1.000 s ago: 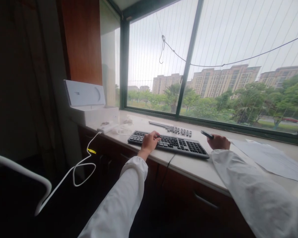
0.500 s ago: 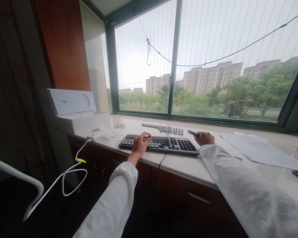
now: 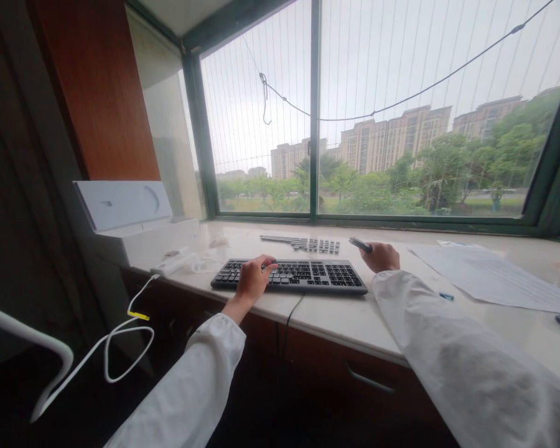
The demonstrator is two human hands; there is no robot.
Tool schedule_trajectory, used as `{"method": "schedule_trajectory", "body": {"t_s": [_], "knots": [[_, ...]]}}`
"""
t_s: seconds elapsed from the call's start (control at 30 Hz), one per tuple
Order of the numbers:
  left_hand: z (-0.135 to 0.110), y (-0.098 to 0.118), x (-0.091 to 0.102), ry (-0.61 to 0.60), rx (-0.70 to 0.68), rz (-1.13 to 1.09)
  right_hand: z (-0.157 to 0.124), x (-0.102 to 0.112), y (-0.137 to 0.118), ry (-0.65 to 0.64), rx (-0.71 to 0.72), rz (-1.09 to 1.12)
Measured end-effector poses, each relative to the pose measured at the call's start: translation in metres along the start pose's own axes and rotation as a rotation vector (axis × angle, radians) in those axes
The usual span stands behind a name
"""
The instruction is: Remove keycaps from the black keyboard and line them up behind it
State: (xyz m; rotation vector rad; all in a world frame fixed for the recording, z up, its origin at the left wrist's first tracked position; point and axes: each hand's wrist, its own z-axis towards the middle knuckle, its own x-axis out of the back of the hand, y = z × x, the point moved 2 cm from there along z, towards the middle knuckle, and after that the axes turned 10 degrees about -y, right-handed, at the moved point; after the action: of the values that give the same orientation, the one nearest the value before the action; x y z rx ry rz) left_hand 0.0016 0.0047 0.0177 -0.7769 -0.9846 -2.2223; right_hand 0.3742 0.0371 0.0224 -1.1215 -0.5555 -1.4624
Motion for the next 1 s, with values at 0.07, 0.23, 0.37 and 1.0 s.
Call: {"method": "schedule_trajectory", "body": {"t_s": [0.07, 0.23, 0.37, 1.0], "knots": [[0.012, 0.003, 0.001, -0.049, -0.033, 0.078, 0.001, -0.001, -0.002, -0.002, 0.010, 0.002], [0.064, 0.001, 0.004, -0.177, 0.090, 0.184, 0.000, -0.004, -0.009, -0.005, 0.059, -0.003], [0.106, -0.014, -0.005, -0.343, 0.185, 0.252, -0.002, -0.004, -0.014, -0.016, 0.089, -0.003], [0.215, -0.056, -0.088, -0.584, 0.217, 0.411, -0.007, 0.003, -0.027, -0.033, 0.164, -0.076]]}}
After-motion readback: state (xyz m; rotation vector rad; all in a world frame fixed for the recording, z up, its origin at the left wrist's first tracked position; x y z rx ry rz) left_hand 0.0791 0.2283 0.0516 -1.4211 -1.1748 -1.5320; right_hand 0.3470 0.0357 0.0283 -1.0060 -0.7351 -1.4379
